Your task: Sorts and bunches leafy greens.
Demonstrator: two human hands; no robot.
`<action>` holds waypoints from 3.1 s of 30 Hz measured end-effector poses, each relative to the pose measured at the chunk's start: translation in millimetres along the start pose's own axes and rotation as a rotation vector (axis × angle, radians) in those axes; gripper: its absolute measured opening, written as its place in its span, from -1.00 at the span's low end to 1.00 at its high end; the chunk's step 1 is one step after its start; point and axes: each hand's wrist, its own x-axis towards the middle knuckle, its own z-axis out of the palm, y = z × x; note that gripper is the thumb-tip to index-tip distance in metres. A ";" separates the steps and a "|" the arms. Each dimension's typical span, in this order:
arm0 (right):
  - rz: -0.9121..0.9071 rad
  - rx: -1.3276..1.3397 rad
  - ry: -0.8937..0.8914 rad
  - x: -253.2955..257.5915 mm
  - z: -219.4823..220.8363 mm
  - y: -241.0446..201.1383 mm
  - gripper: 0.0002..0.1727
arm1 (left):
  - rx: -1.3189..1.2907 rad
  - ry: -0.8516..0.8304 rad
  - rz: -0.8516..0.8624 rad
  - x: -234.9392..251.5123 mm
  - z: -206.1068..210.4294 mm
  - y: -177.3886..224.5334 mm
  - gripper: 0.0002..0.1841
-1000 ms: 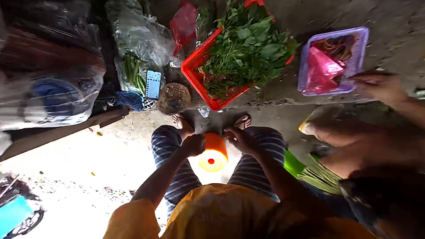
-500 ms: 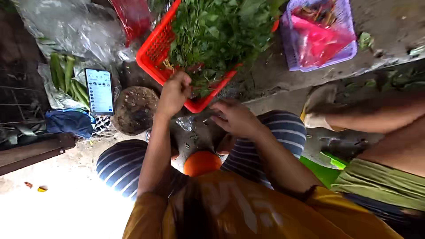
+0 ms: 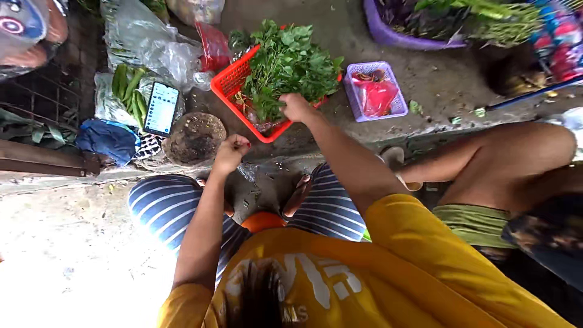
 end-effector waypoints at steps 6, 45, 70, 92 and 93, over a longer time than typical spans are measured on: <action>0.073 0.727 0.231 -73.4 -49.2 -36.3 -0.55 | -0.014 -0.182 0.057 -9.9 24.8 17.7 -0.73; 0.071 1.126 0.427 -133.6 -87.1 29.4 -0.71 | -0.481 0.215 0.143 197.4 -51.0 150.2 -0.89; -0.028 1.358 0.489 -108.3 -64.0 -11.7 -0.79 | 0.030 -0.114 0.110 123.2 -19.8 138.2 -0.74; -0.007 1.296 0.542 -125.2 -87.7 16.6 -0.87 | -0.456 0.174 0.118 216.0 -24.5 148.3 -0.91; -0.013 1.301 0.548 -123.0 -86.0 14.0 -0.88 | -0.517 0.152 0.079 210.0 -26.8 148.5 -0.89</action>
